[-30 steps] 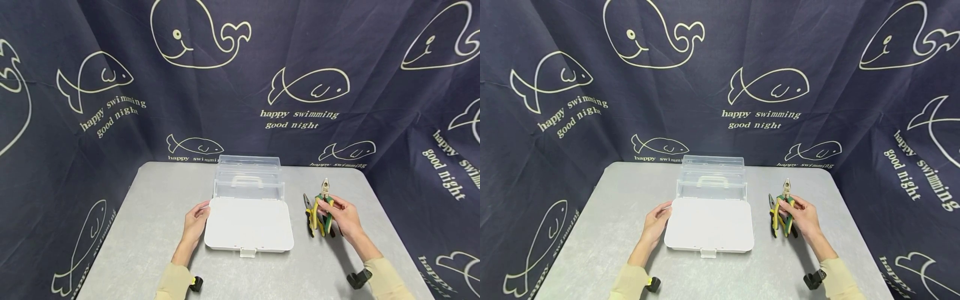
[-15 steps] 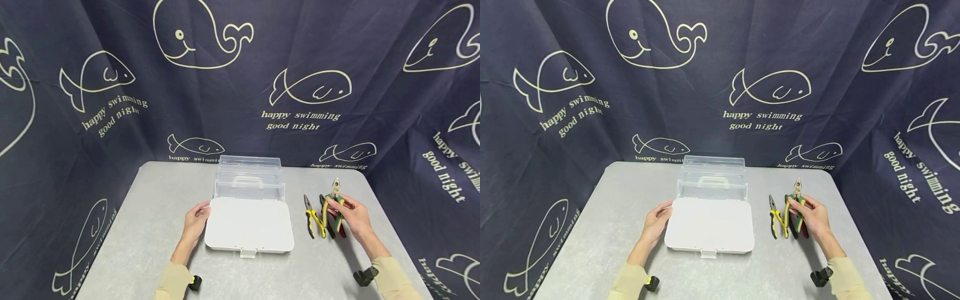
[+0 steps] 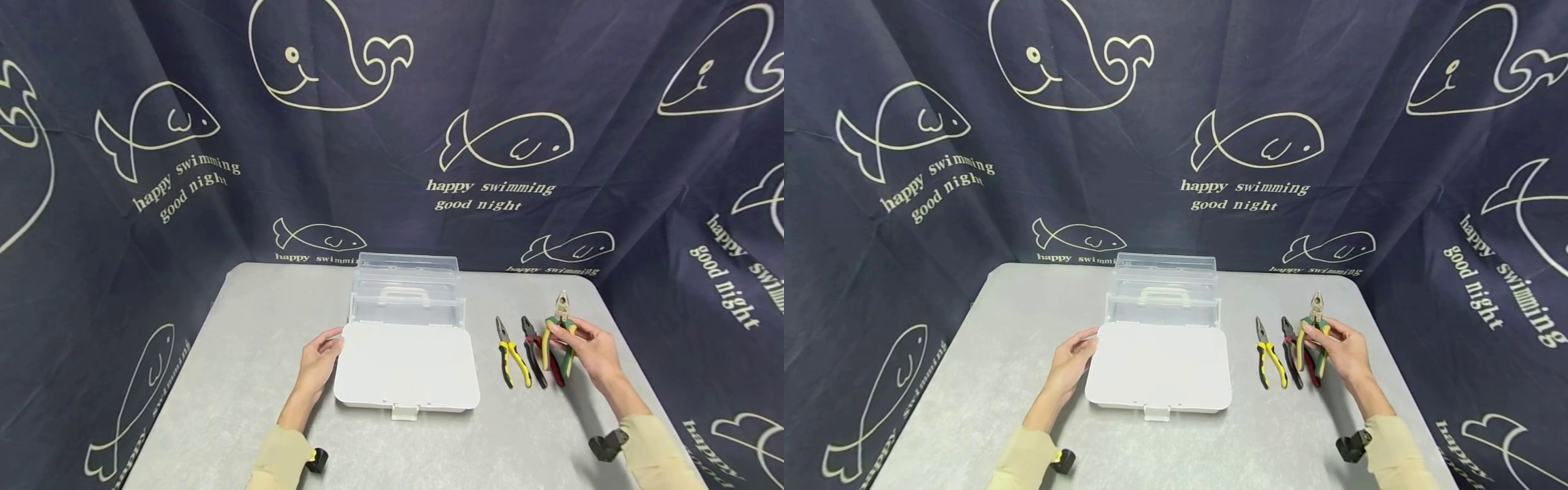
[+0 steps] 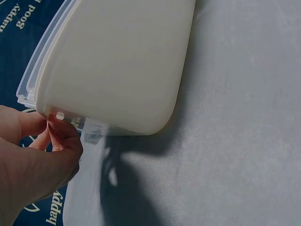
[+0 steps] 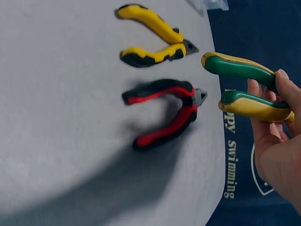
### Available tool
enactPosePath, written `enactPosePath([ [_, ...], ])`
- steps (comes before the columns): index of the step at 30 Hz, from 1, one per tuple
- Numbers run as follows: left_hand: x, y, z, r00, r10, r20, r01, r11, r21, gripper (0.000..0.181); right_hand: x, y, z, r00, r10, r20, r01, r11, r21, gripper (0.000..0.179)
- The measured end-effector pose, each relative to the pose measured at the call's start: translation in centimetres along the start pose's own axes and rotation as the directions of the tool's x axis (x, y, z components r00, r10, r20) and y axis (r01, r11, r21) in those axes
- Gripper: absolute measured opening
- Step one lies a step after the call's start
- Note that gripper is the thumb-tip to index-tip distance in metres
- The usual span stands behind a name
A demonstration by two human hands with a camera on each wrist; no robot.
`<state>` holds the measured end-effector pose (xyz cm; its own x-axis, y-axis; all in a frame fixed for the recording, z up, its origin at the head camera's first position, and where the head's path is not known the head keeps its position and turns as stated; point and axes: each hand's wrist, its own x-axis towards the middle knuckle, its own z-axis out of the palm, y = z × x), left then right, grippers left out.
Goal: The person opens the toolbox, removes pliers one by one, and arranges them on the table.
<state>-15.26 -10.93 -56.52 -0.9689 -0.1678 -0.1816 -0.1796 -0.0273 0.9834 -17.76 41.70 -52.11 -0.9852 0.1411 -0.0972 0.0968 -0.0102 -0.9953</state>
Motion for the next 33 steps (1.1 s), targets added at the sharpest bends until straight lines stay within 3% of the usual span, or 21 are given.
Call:
enactPosePath([
  [6,-0.1,0.0,0.0,1.000,0.006,0.003,-0.006,1.000,-0.002,0.034,0.1,0.2,-1.3,1.000,0.014,-0.004,-0.015,0.998,-0.053,0.018],
  [16,-0.3,0.0,0.0,1.000,0.018,-0.007,-0.018,1.000,0.006,0.035,0.4,1.1,-3.0,0.999,0.032,0.026,-0.031,0.999,-0.043,0.020],
  [21,-0.3,-0.1,0.1,0.999,0.033,-0.020,-0.033,0.999,0.004,0.034,0.5,1.3,-3.5,0.997,0.072,0.011,-0.071,0.991,-0.114,0.025],
  [25,-0.4,0.0,0.2,1.000,0.019,-0.021,-0.019,1.000,-0.002,0.034,0.4,1.5,-3.8,0.996,0.088,-0.013,-0.089,0.973,-0.213,0.043],
  [33,-0.4,0.1,0.1,1.000,0.010,-0.007,-0.010,1.000,-0.010,0.036,0.7,2.4,-4.5,0.996,0.084,-0.019,-0.084,0.900,-0.428,0.074],
])
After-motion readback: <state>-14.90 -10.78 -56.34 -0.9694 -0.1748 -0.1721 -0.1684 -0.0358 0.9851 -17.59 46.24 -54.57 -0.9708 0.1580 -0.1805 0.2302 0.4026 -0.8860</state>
